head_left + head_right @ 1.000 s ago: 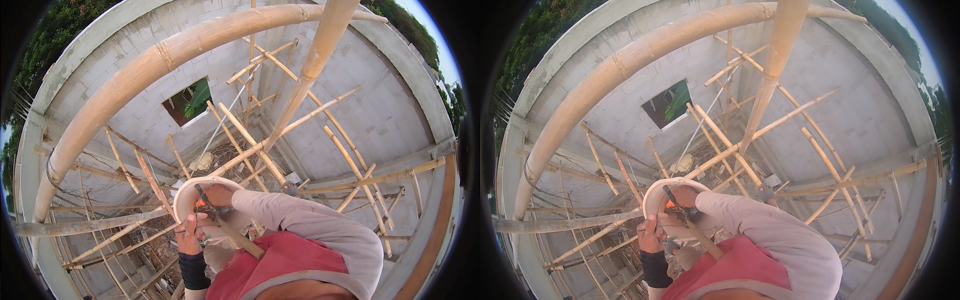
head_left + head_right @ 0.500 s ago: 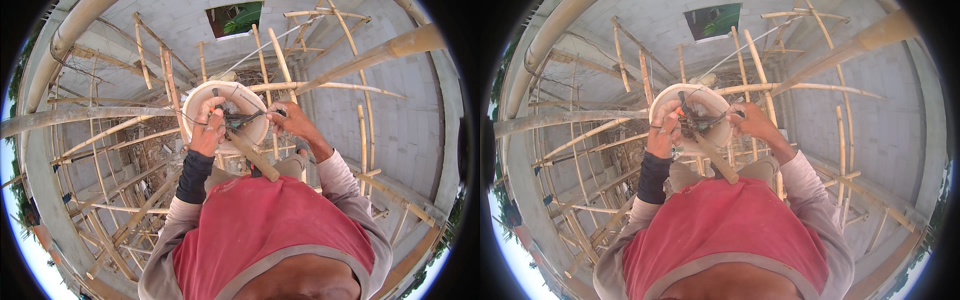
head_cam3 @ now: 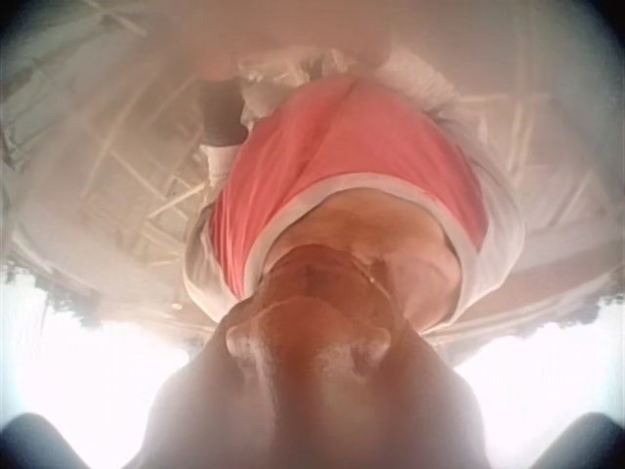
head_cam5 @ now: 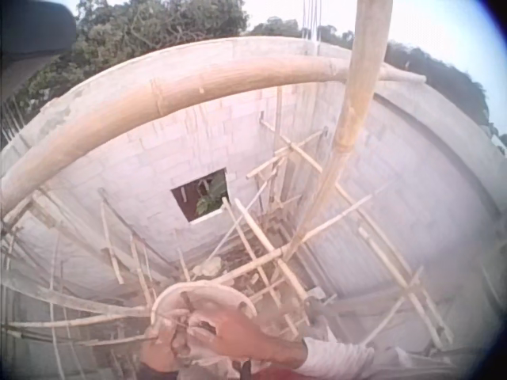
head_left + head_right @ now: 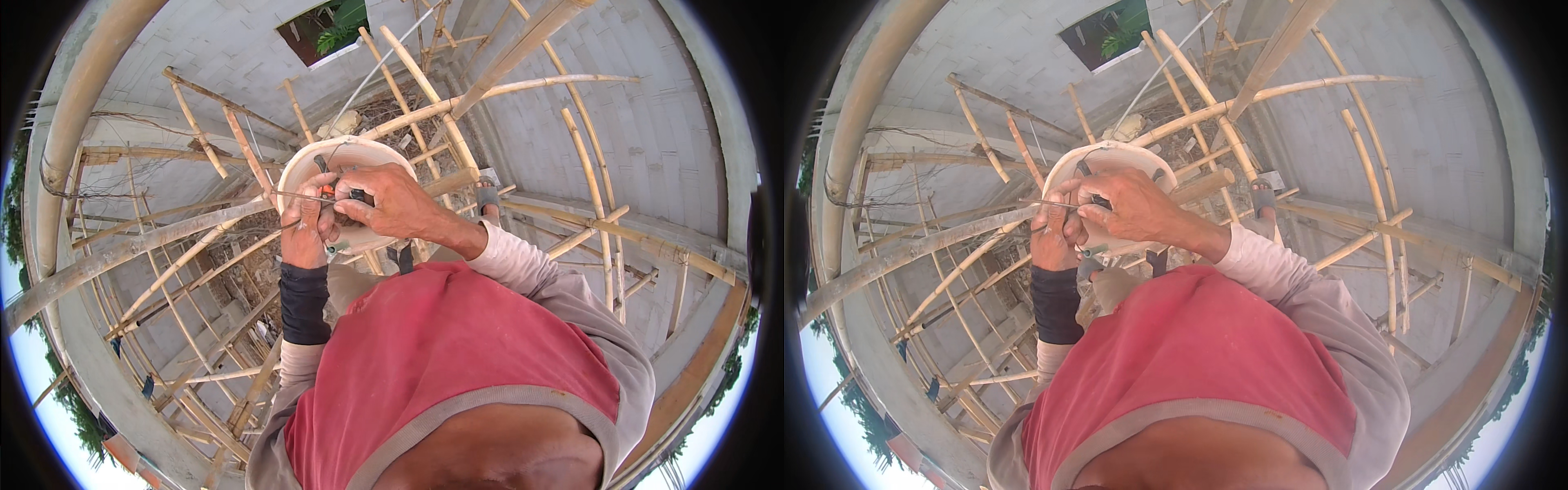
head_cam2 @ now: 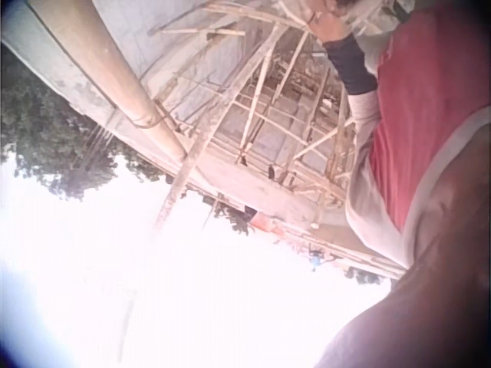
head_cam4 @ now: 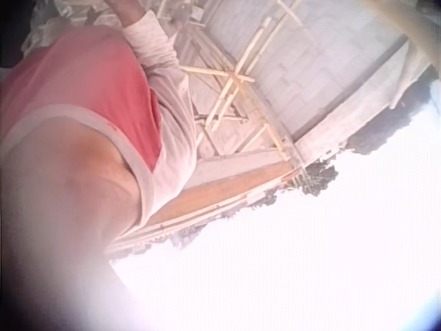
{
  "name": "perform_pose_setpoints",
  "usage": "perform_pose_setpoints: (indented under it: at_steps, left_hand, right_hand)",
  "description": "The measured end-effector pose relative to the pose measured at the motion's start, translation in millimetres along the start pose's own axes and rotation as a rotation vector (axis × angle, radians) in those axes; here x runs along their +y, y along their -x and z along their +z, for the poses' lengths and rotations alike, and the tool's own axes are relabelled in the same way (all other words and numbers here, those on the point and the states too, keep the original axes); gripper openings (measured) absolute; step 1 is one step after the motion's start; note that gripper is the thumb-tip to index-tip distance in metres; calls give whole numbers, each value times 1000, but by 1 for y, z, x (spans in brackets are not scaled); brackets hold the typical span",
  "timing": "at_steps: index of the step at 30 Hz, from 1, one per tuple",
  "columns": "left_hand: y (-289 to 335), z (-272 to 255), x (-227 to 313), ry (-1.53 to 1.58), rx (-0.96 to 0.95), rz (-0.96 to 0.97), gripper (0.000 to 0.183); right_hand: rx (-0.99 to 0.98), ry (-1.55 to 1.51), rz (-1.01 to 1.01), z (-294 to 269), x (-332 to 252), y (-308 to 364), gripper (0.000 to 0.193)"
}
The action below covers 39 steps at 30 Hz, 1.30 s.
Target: The person assembles bamboo scaffolding by positioning long bamboo poles and securing them with wire ties. They retrieve tools from a bucket, position poles against the structure, and use pliers to twist wire ties around the joints.
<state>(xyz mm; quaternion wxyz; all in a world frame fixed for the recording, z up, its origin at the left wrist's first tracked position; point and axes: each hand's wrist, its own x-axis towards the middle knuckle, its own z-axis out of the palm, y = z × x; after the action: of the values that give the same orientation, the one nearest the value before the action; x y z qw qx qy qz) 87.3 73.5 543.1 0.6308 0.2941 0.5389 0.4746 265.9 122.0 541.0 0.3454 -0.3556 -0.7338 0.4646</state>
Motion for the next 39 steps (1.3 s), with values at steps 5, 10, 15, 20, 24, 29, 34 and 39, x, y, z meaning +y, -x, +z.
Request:
perform_pose_setpoints:
  at_steps: [5,10,15,20,24,29,34,39]
  left_hand:
    - [1,13,-1,-24,-23,-51,54]
    - [-2,22,-6,-2,-2,-73,44]
    - [-3,22,-11,43,-25,-96,39]
    - [-11,27,-6,34,-12,-115,38]
    - [-15,15,-2,-57,68,-51,37]
    - [-34,-11,2,-50,22,-20,36]
    - [-40,-23,-3,24,-18,-49,35]
    - [-49,-32,-6,-26,-40,-44,34]
  right_hand:
    - [32,74,130,-8,9,11,16]
    - [-100,177,107,-21,21,19,22]
    - [-133,723,32,-69,58,34,27]
    - [-649,1131,207,-41,130,59,23]
    - [-515,1020,99,-32,141,62,13]
    - [-469,855,233,-66,109,44,13]
    - [-635,641,350,-110,90,59,12]
    - [-573,254,532,-132,123,134,16]
